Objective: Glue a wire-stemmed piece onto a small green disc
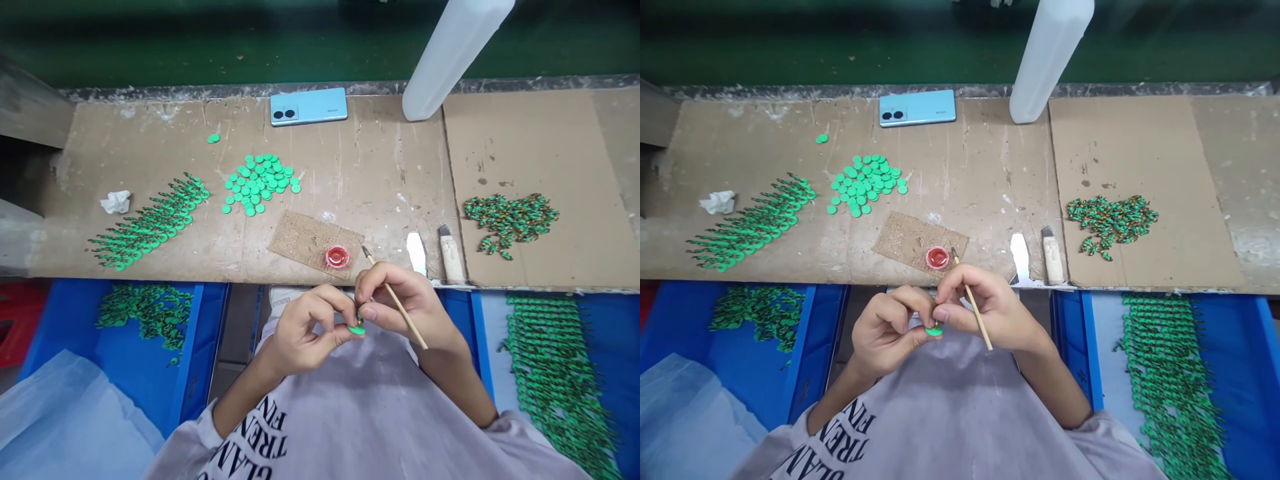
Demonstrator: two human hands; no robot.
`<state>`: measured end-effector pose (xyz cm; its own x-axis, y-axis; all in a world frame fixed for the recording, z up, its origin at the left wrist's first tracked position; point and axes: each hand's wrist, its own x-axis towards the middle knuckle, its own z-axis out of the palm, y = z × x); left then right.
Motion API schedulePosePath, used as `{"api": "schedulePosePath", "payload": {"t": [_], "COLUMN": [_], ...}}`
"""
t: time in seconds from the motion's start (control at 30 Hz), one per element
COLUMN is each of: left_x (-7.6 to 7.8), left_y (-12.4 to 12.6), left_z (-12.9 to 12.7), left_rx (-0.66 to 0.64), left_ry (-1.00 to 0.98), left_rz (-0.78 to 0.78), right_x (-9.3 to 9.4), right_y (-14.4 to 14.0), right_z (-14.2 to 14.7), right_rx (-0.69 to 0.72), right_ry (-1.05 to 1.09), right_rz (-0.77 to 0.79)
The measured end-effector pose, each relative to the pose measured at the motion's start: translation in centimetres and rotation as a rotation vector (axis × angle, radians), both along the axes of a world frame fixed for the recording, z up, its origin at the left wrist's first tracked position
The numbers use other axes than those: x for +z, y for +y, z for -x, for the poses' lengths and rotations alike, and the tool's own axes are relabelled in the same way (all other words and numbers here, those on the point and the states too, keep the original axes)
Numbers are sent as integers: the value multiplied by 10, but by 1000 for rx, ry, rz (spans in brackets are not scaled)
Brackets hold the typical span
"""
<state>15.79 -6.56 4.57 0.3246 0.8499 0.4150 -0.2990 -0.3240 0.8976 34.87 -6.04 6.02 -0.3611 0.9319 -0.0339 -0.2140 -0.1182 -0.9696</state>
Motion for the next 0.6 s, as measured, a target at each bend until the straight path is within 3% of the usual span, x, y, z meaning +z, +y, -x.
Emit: {"api": "schedulePosePath", "payload": {"t": [0.13, 0.37, 0.47, 0.6], "left_x": [4, 4, 4, -12], "left_y": [-1, -3, -5, -6], "left_z": [1, 2, 2, 9], "left_rx": [-1, -18, 36, 107], "left_ry": [68, 52, 114, 192], "left_rz": [-17, 121, 135, 194], "right_x": [-1, -7, -11, -31], "right_y": [-1, 0, 0, 8], "right_z": [-1, -1, 2, 9], "right_rx": [-5, 0, -5, 27], "right_ry": [2, 1, -26, -9], "right_rz": [-21, -23, -13, -6]}}
